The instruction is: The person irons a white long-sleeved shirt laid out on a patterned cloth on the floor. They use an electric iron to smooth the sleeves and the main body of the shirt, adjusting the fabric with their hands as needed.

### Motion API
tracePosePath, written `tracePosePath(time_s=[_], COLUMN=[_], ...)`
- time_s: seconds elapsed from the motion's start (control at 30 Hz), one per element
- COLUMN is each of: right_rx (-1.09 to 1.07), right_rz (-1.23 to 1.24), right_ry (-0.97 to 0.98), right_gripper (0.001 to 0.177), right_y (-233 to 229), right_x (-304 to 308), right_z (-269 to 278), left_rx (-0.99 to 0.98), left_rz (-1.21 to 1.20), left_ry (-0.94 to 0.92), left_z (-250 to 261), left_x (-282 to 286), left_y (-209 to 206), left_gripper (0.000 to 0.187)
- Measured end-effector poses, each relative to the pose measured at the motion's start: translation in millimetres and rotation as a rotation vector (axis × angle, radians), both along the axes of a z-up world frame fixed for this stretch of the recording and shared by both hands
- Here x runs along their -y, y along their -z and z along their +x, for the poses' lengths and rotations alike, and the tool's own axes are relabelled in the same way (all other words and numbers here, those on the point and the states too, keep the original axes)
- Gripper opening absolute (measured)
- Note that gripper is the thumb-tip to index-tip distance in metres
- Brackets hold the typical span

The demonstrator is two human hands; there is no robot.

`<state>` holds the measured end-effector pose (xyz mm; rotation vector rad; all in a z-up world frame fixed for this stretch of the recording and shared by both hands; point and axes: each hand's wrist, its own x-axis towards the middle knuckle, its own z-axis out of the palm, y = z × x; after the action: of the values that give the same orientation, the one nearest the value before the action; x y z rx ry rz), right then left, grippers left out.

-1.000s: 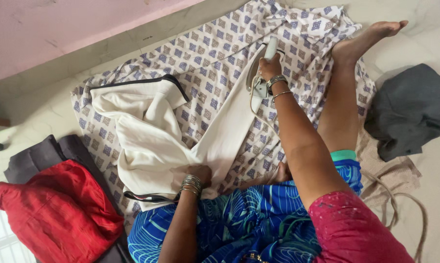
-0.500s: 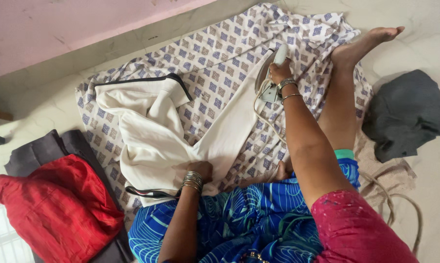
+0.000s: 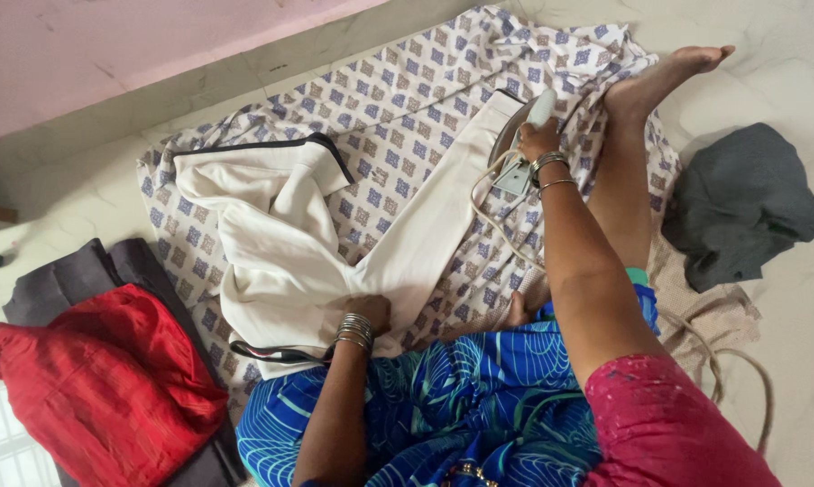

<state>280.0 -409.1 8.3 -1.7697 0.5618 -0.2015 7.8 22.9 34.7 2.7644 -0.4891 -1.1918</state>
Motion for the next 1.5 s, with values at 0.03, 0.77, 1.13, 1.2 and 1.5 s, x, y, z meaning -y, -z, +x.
tracePosePath(time_s=[0.03, 0.77, 1.13, 1.2, 1.5], right_rx=[0.001, 0.051, 0.097, 0.13, 0.154], right_rz=[-0.022, -0.041, 0.03, 0.091, -0.386], right_ry=[-0.003, -0.04, 0.002, 0.022, -0.008], right_gripper=[0.048, 0.046, 0.049, 0.053, 0.055], right_y=[2, 34, 43, 41, 43], right_x=[2, -13, -38, -41, -19], right_z=[3, 93, 130, 136, 143], left_rx=[-0.004, 0.027, 0.097, 0.096, 0.038], left_rz=[0.006, 0.027, 0.001, -0.018, -0.077], left_ry=[-0.003, -0.013, -0.005, -0.02, -0.031], left_z=[1, -1, -3, -1, 2], left_x=[1, 7, 7, 7, 0], left_y=[1, 21, 23, 23, 21], left_gripper=[0.026, 0.021, 0.018, 0.018, 0.02])
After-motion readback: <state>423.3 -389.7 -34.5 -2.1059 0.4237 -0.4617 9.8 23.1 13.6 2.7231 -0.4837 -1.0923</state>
